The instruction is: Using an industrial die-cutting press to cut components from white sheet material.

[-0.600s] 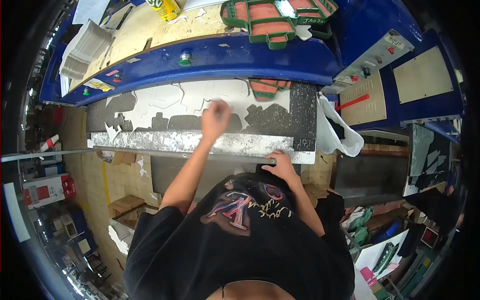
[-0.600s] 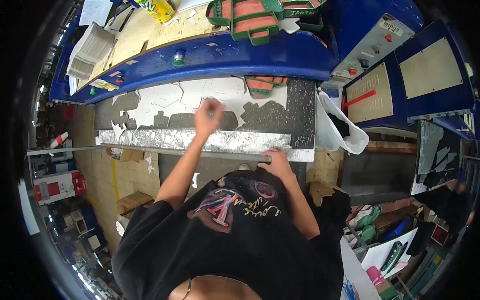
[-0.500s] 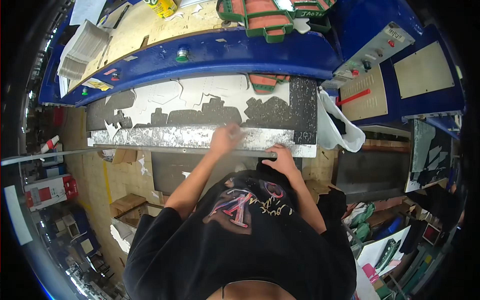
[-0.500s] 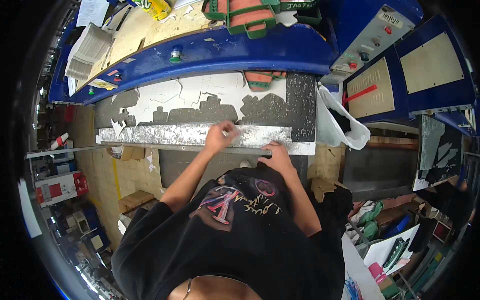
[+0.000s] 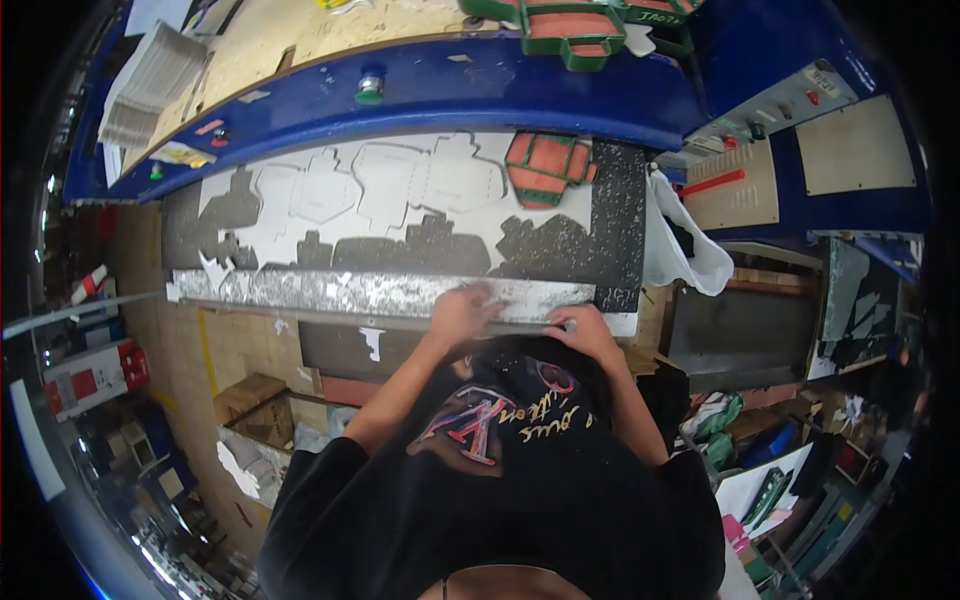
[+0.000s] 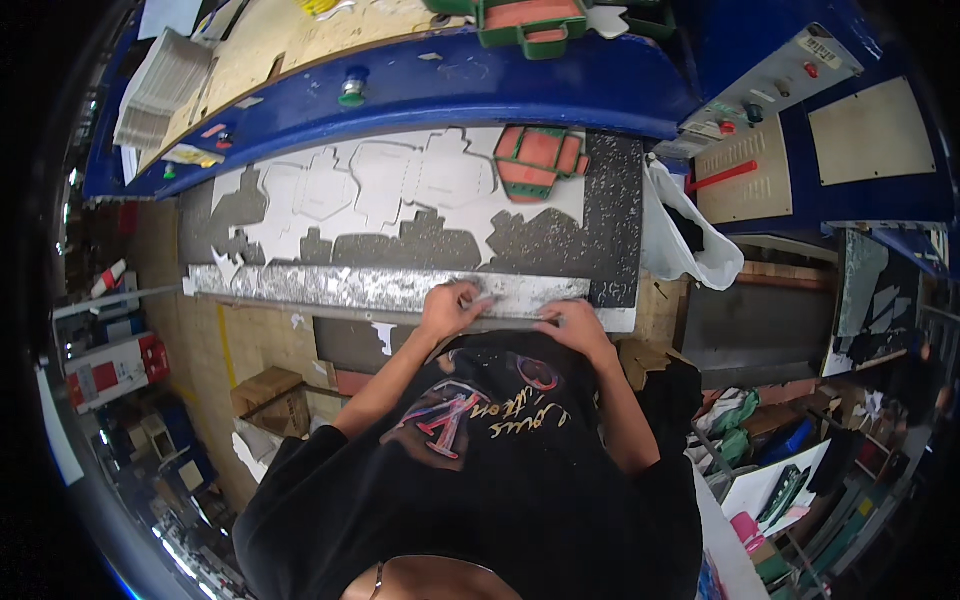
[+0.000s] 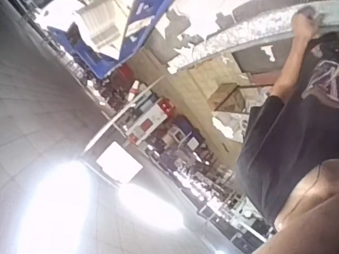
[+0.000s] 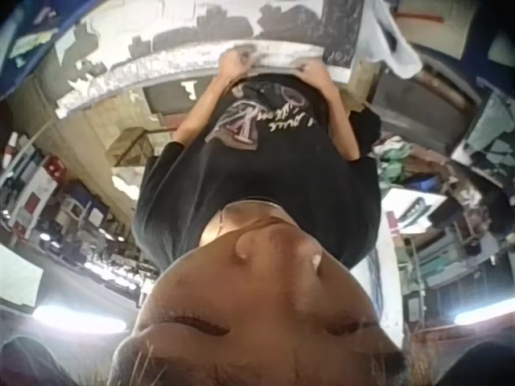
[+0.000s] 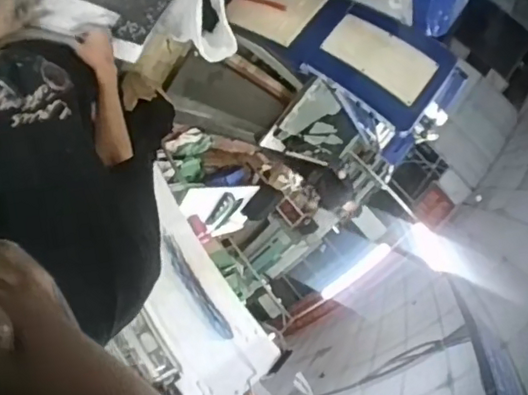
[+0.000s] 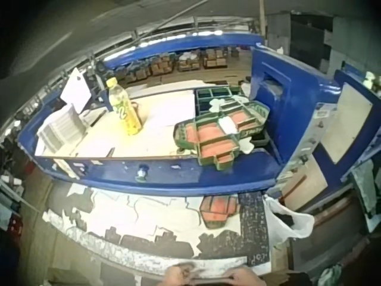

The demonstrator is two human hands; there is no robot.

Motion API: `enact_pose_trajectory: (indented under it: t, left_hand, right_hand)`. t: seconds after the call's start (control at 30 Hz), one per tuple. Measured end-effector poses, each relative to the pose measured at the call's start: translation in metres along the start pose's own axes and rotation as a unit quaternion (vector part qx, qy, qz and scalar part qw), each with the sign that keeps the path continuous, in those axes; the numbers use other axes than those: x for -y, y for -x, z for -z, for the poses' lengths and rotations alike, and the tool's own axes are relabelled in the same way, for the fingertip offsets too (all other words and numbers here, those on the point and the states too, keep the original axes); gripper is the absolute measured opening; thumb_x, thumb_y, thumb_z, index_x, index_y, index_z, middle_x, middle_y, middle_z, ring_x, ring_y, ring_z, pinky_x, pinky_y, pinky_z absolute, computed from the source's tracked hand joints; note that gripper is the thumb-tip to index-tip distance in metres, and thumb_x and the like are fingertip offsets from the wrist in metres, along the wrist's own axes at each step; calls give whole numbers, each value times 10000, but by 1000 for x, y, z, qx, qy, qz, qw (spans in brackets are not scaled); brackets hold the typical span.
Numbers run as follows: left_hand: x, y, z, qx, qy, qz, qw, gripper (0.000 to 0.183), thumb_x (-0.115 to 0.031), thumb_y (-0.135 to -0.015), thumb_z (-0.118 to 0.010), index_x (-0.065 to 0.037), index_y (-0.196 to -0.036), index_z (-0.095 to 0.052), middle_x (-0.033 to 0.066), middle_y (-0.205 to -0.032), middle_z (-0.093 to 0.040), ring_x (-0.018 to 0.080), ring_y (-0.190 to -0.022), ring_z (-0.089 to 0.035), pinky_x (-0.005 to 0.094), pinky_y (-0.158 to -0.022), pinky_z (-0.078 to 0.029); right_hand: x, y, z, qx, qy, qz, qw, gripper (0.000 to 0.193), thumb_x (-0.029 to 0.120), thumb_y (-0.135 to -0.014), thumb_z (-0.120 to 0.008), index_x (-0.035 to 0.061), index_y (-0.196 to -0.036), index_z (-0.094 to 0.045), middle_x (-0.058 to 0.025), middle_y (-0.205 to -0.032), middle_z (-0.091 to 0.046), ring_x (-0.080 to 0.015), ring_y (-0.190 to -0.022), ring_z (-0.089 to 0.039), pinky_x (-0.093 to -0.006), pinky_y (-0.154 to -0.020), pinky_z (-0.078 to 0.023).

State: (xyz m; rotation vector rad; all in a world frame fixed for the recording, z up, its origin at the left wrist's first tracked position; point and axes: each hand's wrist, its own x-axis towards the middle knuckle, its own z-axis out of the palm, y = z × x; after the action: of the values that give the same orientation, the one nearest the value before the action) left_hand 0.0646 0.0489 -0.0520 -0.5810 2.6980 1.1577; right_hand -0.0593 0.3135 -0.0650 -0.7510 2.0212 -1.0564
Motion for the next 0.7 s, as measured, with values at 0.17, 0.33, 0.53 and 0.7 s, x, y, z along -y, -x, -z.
enact_pose_trajectory:
  t: [0.17, 0.33, 0.53, 0.7]
  left_hand:
    - [-37, -101, 18, -174, 11, -111, 978, 518, -289, -732, -893, -96, -1154, -662, 204, -1215, -651, 379, -1085, -623, 443, -900, -521]
    - [-32, -160, -4, -145, 1, -183, 972, 662, -189, -684, -911, -105, -1254, -585, 292, -1439, -490, 463, -1372, -439, 483, -1129, -392]
    - [-15, -165, -10, -143, 55, -208, 966, 600, -151, -662, -931, -70, -1174, -627, 279, -1423, -536, 450, -1381, -459, 491, -1129, -399]
    - [-18, -164, -19, -143, 62, -194, 968, 610, -126, -665, -939, -40, -1171, -609, 291, -1358, -586, 445, -1354, -499, 494, -1147, -382]
  right_hand:
    - [15, -85, 34, -439, -3, 39, 898, 435, 78, -739, -856, 25, -1135, -687, -177, -1078, -707, -354, -1026, -678, -419, -911, -535]
    - [14, -148, 52, -427, 12, 105, 898, 801, 116, -661, -877, 60, -1375, -517, -214, -1416, -551, -409, -1299, -536, -451, -1069, -446]
    - [12, -147, 44, -381, 52, 40, 922, 1011, 385, -571, -920, 128, -1433, -459, -209, -1546, -425, -469, -1476, -285, -644, -1195, -138]
    - [3, -150, 38, -394, 68, -4, 916, 986, 453, -548, -914, 174, -1393, -488, -196, -1525, -460, -402, -1495, -298, -702, -1185, -13]
